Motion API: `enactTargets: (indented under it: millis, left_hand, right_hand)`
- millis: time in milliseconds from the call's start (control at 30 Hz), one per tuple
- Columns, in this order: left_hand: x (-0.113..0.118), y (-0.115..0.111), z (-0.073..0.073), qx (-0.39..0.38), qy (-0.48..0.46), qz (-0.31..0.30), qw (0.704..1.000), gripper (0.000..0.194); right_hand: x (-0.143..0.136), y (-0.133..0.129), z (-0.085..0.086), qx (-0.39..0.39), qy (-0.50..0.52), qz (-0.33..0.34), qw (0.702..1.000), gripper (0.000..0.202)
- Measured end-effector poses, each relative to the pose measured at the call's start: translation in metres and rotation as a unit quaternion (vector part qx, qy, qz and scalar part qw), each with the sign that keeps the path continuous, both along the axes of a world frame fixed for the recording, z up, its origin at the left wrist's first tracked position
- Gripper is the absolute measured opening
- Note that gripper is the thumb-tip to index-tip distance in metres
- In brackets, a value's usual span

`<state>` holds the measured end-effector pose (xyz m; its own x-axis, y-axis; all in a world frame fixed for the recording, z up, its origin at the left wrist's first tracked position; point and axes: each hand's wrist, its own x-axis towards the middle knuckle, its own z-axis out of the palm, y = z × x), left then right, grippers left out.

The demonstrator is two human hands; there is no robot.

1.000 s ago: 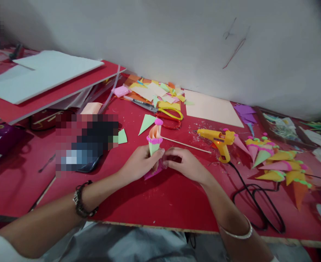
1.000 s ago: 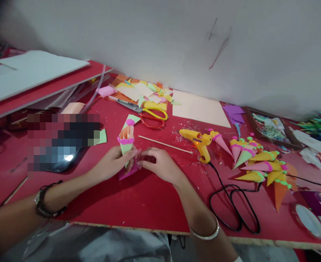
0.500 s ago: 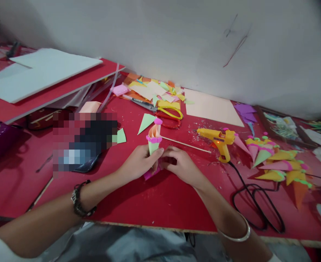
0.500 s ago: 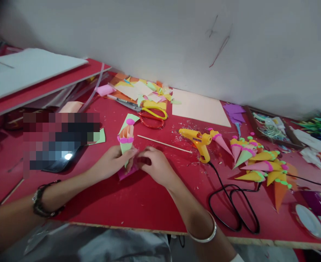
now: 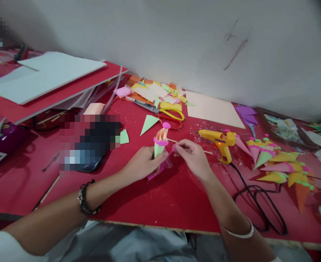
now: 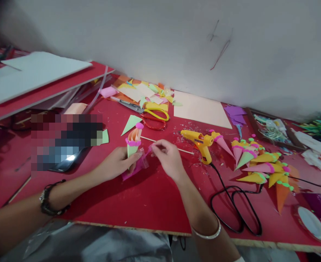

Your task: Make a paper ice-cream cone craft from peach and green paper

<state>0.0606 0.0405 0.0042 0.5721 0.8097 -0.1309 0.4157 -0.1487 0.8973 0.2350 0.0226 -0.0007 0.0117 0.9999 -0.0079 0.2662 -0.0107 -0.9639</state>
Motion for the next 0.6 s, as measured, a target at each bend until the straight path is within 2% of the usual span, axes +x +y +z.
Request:
enactTargets:
  millis: [67, 167, 267, 433, 600]
  left_hand:
    - [0.0, 0.0, -0.001, -0.006, -0.01, 0.008, 1.0, 0.05]
    - [0.0, 0.0, -0.001, -0.009, -0.019, 0.015, 1.0, 0.048]
    - [-0.001, 0.0, -0.001, -0.006, -0.024, 0.017, 1.0, 0.047]
    - [-0.001, 0.0, 0.001, -0.023, -0.034, 0.03, 0.999, 0.045]
    - [0.0, 0.0, 0.003, -0.031, -0.032, 0.029, 0.999, 0.044]
  right_hand:
    - [0.003, 0.002, 0.0, 0.002, 0.082, -0.067, 0.994, 0.016]
    - [0.001, 0.003, -0.001, -0.01, 0.176, -0.096, 0.98, 0.021]
    - [-0.004, 0.001, 0.0, -0.032, 0.219, -0.088, 0.971, 0.018]
    - [-0.007, -0.002, 0.002, -0.076, 0.24, -0.029, 0.967, 0.024]
    - [-0.007, -0.002, 0.003, -0.076, 0.284, -0.025, 0.955, 0.018]
